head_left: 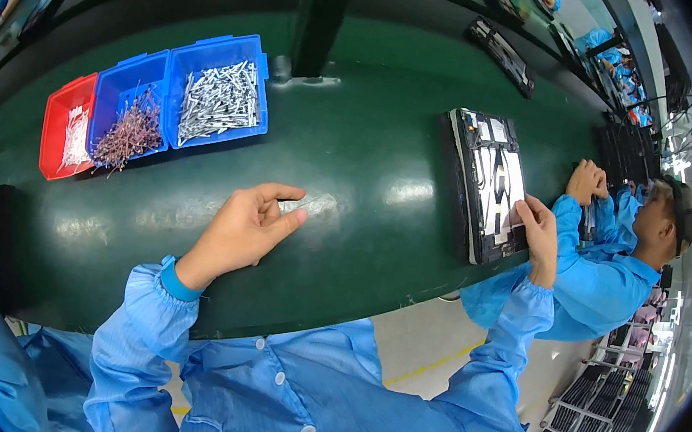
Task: The person assembles tablet frames on a production line by attaching small components, adhesive strips, and wires from bins onto the frames by hand, then stacks the assembled tablets.
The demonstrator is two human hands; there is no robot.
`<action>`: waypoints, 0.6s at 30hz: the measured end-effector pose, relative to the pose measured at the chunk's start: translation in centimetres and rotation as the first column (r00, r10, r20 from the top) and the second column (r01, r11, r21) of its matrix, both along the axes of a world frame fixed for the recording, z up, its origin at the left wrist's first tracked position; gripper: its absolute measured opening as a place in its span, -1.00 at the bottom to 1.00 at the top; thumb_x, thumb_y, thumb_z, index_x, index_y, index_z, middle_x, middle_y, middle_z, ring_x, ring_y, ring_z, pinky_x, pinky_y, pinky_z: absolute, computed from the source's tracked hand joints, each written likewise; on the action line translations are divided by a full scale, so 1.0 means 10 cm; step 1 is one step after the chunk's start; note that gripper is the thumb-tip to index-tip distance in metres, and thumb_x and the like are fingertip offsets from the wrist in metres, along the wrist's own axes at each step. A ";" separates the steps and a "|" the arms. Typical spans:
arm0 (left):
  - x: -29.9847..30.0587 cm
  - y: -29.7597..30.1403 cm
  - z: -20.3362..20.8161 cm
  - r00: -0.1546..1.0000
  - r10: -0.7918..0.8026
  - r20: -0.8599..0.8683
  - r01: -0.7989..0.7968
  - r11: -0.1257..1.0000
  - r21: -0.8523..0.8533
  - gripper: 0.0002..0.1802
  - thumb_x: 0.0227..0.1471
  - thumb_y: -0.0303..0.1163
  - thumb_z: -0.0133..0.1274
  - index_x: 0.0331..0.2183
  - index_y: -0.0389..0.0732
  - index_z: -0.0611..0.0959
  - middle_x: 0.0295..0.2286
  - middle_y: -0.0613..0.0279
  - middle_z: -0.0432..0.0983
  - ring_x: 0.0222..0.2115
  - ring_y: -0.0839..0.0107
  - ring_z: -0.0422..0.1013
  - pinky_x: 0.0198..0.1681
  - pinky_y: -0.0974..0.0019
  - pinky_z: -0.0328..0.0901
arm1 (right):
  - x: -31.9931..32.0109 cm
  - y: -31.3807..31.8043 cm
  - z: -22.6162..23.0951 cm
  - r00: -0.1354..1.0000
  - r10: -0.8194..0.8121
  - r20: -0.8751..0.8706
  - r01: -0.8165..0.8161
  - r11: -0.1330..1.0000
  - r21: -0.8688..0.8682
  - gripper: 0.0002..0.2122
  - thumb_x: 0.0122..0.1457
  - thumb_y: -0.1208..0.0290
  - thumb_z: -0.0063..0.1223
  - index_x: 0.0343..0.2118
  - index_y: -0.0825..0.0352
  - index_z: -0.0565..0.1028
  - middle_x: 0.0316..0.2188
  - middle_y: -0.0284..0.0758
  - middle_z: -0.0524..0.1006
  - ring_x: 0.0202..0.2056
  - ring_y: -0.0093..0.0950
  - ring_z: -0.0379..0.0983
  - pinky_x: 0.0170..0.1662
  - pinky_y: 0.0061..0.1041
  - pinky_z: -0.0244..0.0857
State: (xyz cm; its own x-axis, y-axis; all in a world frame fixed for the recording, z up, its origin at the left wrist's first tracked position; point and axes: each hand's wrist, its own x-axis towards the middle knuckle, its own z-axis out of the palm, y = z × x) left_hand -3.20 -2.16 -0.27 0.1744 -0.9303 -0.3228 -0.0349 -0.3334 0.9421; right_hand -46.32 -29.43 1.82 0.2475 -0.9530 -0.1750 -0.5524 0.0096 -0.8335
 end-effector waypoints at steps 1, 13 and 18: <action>0.00 0.00 0.00 1.000 0.002 -0.002 -0.002 1.000 0.001 -0.58 0.15 -0.31 0.17 -0.04 -0.40 0.57 -0.76 0.47 0.25 -0.80 0.68 0.19 -0.72 0.45 0.07 | -0.01 0.02 -0.02 1.000 0.002 -0.002 -0.002 1.000 0.001 -0.60 0.20 0.30 0.20 -0.01 0.51 0.51 -0.20 -0.29 0.58 -0.28 -0.56 0.47 -0.22 -0.61 0.34; 0.05 0.08 -0.03 0.997 -0.022 0.073 0.025 0.999 -0.047 -0.59 0.17 -0.37 0.15 0.00 -0.39 0.55 -0.72 0.51 0.20 -0.79 0.71 0.15 -0.74 0.49 0.05 | 1.39 0.97 -0.12 0.748 -0.189 -0.637 -0.436 0.583 -0.685 -0.38 0.02 0.39 0.28 0.18 0.29 0.32 0.12 -0.09 0.27 0.05 -0.08 0.24 0.06 -0.11 0.14; 0.16 0.21 0.00 0.997 0.059 0.055 -0.058 0.998 -0.014 -0.64 0.14 -0.36 0.16 -0.07 -0.36 0.61 -0.72 0.43 0.24 -0.74 0.68 0.21 -0.70 0.39 0.11 | 1.37 0.87 -0.14 0.740 -0.175 -0.650 -0.468 0.561 -0.683 -0.39 0.03 0.44 0.24 0.20 0.28 0.33 0.10 -0.07 0.32 0.05 -0.03 0.29 0.05 -0.07 0.19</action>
